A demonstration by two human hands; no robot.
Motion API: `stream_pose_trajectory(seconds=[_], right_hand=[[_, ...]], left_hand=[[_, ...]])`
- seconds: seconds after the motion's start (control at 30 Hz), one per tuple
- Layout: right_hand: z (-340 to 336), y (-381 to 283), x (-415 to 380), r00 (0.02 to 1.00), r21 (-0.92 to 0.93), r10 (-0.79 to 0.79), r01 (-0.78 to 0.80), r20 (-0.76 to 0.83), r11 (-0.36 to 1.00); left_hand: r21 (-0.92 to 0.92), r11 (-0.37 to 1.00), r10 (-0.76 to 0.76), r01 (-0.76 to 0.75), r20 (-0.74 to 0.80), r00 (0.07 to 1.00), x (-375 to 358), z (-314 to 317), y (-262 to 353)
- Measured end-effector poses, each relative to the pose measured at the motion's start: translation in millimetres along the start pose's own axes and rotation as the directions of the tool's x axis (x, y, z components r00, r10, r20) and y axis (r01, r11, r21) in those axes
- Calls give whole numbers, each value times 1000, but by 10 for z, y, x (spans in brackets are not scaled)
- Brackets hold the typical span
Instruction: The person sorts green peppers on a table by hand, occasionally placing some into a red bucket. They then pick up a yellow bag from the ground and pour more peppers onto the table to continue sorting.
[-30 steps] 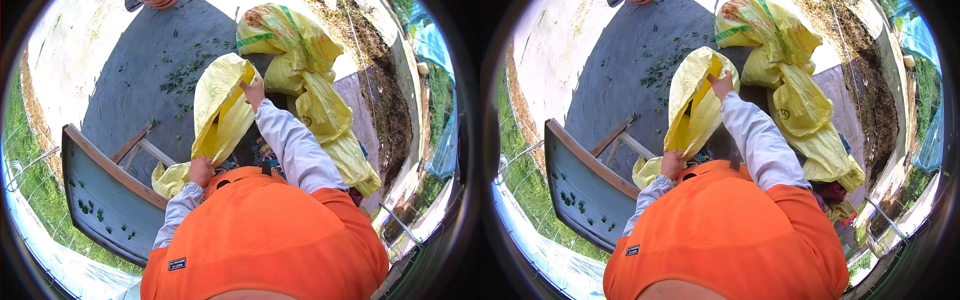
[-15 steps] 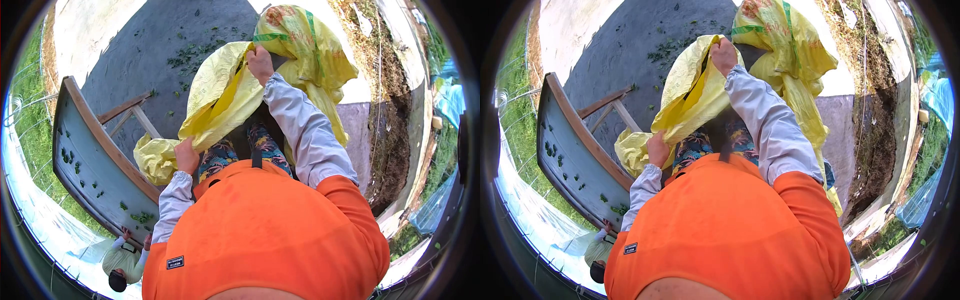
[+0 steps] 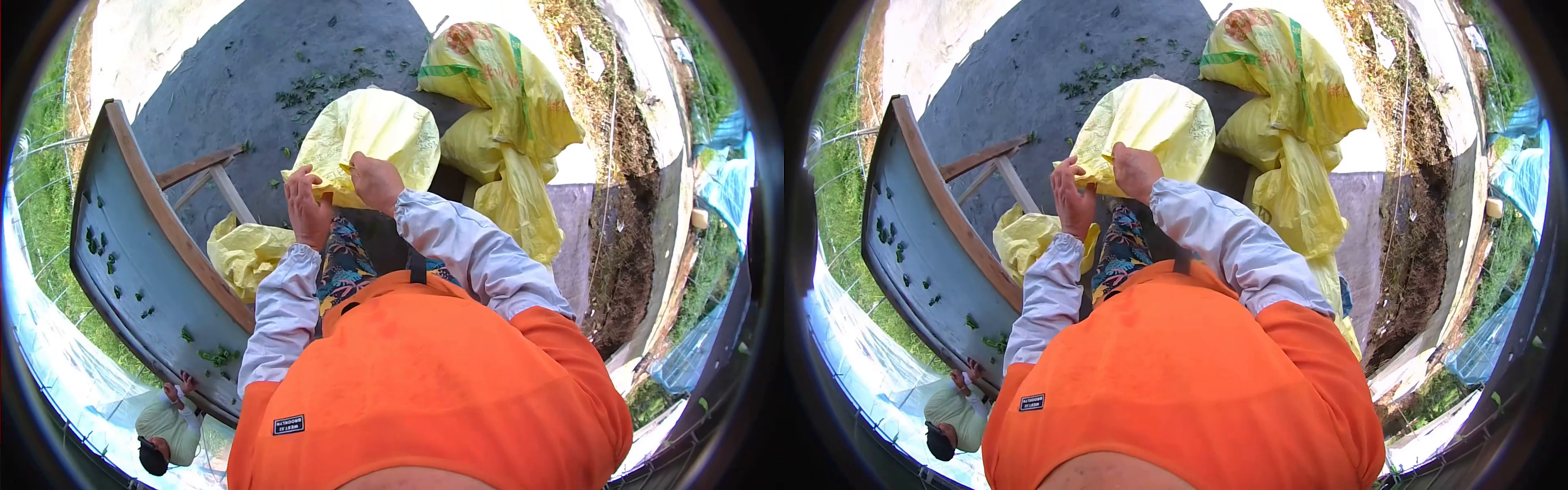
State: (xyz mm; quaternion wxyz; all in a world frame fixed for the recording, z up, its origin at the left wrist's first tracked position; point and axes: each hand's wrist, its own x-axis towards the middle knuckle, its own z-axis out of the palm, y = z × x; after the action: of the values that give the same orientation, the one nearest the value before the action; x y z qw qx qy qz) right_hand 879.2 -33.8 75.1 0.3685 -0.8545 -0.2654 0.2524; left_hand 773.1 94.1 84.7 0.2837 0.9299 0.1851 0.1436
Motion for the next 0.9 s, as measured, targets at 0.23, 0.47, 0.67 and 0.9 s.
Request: stream_pose_trajectory(seconds=[0.23, 0.47, 0.67, 0.9], right_hand=[[675, -395, 191, 980, 51, -79, 71, 184, 996], [1430, -387, 178, 901, 25, -74, 70, 427, 997], [1076, -402, 161, 900, 263, -77, -43, 428, 964], [998, 1889, -52, 790, 97, 518, -574, 327, 813]], left_hand=[[-743, -459, -447, 487, 667, 596, -190, 34, -625], [-608, -132, -626, 782, 663, 410, 71, 115, -1155], [-584, 230, -822, 779, 313, 477, -391, 454, -2369], [-527, 231, -913, 818, 174, 370, -648, 756, -3727]])
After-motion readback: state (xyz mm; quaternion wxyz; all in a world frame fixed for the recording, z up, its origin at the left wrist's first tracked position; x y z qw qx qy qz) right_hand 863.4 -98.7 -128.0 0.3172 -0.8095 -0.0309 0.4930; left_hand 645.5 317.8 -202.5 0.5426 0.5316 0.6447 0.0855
